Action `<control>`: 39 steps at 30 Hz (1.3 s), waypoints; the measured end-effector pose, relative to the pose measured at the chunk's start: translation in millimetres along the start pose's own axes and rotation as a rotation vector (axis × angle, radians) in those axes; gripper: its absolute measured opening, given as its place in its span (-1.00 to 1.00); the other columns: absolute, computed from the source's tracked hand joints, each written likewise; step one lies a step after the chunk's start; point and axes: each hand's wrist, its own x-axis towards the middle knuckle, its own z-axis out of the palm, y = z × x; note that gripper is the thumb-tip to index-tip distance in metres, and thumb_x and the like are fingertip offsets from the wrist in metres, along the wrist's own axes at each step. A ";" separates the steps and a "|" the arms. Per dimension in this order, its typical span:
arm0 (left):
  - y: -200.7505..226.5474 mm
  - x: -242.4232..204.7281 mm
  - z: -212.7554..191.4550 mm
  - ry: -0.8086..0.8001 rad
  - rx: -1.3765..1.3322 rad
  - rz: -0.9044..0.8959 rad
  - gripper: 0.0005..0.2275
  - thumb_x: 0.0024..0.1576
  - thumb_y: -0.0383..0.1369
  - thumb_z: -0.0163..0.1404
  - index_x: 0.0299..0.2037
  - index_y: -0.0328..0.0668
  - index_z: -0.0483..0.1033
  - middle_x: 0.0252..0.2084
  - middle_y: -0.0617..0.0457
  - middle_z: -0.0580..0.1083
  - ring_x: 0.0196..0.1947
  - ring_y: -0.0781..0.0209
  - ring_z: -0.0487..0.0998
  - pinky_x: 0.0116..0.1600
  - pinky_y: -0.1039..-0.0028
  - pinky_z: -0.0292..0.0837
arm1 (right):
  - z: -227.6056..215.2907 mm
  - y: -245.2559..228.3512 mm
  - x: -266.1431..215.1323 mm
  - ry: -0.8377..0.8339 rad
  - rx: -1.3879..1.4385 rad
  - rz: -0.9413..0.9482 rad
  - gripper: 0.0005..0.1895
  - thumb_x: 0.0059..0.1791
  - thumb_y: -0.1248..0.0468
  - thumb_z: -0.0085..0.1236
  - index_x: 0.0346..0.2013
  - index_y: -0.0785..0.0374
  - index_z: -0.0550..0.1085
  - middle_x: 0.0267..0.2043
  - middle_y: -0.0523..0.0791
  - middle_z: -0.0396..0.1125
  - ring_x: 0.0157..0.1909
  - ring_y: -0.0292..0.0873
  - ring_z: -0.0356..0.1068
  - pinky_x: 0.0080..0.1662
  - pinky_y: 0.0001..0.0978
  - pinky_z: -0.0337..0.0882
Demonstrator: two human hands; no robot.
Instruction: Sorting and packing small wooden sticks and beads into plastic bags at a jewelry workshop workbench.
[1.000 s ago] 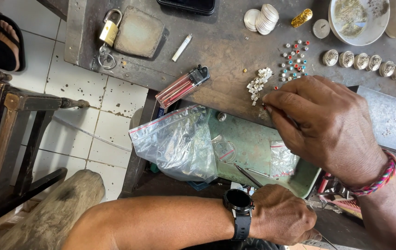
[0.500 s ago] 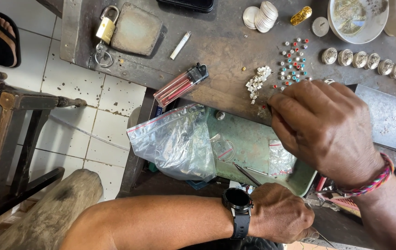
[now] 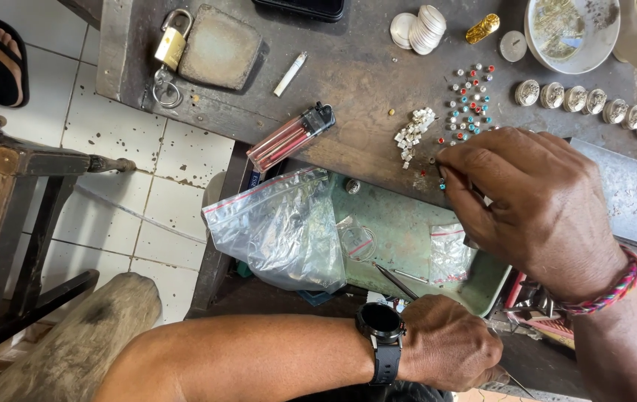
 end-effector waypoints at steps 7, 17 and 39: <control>1.1 -0.1 -5.6 -0.063 -0.011 -0.024 -0.69 0.01 -0.16 -0.25 -0.51 -0.21 0.46 -0.58 -0.04 0.46 -0.59 -0.08 0.46 -0.62 0.15 0.27 | 4.9 0.5 2.7 0.011 -0.017 -0.001 -0.99 -0.04 0.38 0.10 -0.36 0.25 0.45 -0.33 -0.11 0.33 -0.38 -0.12 0.31 -0.31 -0.32 0.32; -0.6 -0.2 -2.5 -0.053 -0.014 -0.004 -0.74 -0.03 -0.22 -0.22 -0.53 -0.22 0.45 -0.60 -0.03 0.46 -0.61 -0.07 0.45 -0.64 0.14 0.25 | 7.6 0.2 6.3 -0.012 0.043 0.015 -0.96 -0.06 0.37 0.02 -0.38 0.30 0.41 -0.38 -0.08 0.30 -0.43 -0.11 0.27 -0.33 -0.29 0.31; -1.5 -1.3 2.0 -0.003 -0.021 -0.008 -0.73 -0.01 -0.23 -0.22 -0.57 -0.21 0.46 -0.62 -0.04 0.45 -0.62 -0.10 0.45 -0.66 0.12 0.22 | 7.9 -0.8 4.3 -0.035 0.019 -0.050 -0.95 -0.05 0.35 0.05 -0.38 0.27 0.40 -0.32 -0.06 0.33 -0.29 -0.07 0.36 -0.25 -0.28 0.31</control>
